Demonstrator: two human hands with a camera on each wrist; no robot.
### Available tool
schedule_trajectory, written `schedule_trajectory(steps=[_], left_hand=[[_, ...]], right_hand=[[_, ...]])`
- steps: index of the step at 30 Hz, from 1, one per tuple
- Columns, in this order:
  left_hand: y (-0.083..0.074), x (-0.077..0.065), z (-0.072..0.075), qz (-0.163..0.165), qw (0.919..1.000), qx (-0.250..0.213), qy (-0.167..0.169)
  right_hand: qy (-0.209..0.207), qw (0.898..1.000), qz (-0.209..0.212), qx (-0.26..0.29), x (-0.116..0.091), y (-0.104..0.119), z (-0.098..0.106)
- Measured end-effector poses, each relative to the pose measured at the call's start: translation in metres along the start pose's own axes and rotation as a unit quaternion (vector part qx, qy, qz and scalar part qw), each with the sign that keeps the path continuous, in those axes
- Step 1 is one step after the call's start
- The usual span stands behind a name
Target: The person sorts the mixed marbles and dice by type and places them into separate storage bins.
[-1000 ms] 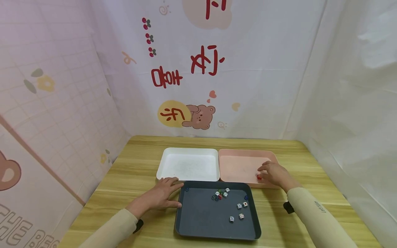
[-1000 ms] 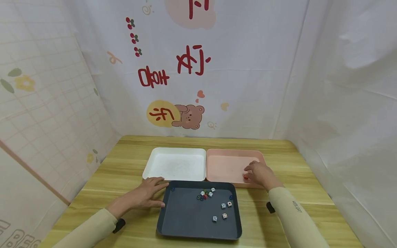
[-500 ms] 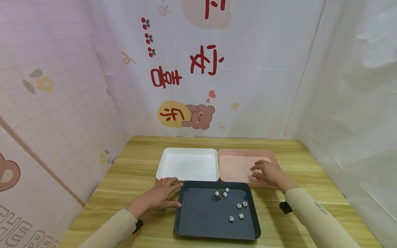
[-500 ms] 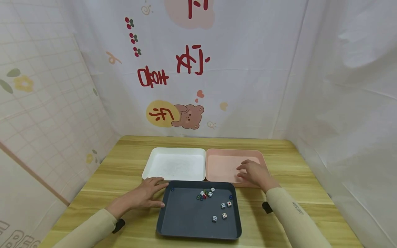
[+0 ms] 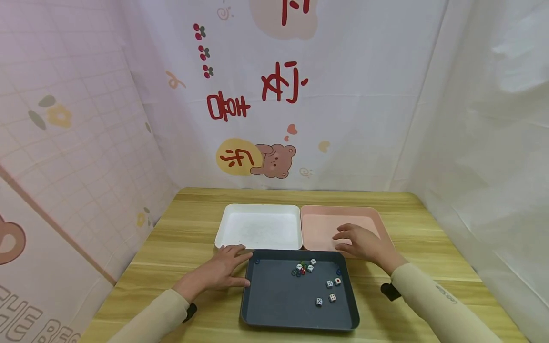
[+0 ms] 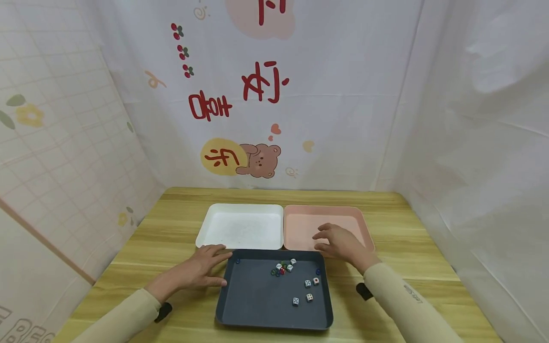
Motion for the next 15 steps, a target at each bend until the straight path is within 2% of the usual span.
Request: schedule_trajectory(steps=[6, 15], left_hand=[[-0.001, 0.000, 0.001, 0.002, 1.0000, 0.003, 0.000], [0.001, 0.000, -0.002, 0.001, 1.0000, 0.008, 0.001]], right_hand=[[0.008, 1.000, 0.003, 0.001, 0.000, 0.018, -0.003], [0.022, 0.999, 0.037, 0.011, -0.004, 0.041, -0.009]])
Point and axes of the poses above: each hand's wrist, its own x-axis towards the middle knuckle, its own z-axis out of the back of the hand, y = z × x, the point moved 6 cm from there along x, towards the middle knuckle, and after that the axes turned 8 degrees about -y, right-handed, at the moved point
